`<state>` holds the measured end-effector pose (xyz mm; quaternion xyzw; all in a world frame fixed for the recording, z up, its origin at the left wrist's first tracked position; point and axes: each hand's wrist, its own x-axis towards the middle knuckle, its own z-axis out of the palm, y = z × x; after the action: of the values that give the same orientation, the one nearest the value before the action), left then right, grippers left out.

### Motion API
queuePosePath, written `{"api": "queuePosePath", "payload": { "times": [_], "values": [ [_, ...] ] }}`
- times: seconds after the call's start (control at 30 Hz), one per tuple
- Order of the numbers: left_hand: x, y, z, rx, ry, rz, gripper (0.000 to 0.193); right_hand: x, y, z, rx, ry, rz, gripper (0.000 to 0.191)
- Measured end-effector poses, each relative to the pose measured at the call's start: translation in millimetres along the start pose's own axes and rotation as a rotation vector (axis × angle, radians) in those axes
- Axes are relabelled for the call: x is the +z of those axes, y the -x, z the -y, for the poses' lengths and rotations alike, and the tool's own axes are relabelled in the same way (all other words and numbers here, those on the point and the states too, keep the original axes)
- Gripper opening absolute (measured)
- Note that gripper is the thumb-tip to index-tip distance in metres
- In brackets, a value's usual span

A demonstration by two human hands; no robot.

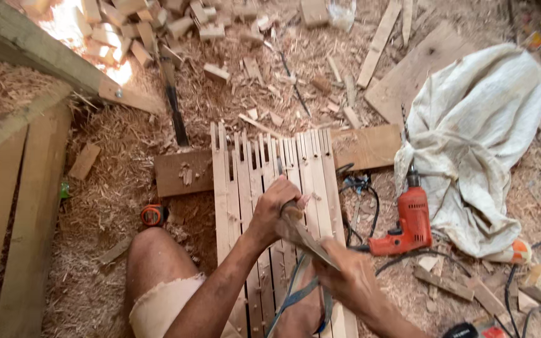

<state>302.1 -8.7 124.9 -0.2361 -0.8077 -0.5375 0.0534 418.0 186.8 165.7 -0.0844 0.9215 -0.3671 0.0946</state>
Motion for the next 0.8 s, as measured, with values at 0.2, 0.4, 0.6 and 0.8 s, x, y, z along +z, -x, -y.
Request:
{"api": "queuePosePath", "payload": {
  "times": [0.2, 0.4, 0.6, 0.8],
  "values": [
    [-3.7, -1.7, -4.1, 0.108, 0.001, -0.039, 0.020, -2.0, -5.0, 5.7, -0.565, -0.054, -0.225, 0.022],
    [-4.8, -1.7, -4.6, 0.075, 0.072, 0.025, 0.022, -1.4, -8.4, 8.2, -0.175, 0.063, -0.146, 0.017],
    [-9.0, -2.8, 2.3, 0.132, 0.050, 0.052, 0.015, 0.8, -10.7, 5.5, -0.479, 0.038, -0.253, 0.015],
    [-0.2, -4.0, 16.3, 0.116, 0.016, 0.050, 0.013, 17.2, -10.3, -5.0, -0.497, -0.137, -0.250, 0.019]
  ]
}}
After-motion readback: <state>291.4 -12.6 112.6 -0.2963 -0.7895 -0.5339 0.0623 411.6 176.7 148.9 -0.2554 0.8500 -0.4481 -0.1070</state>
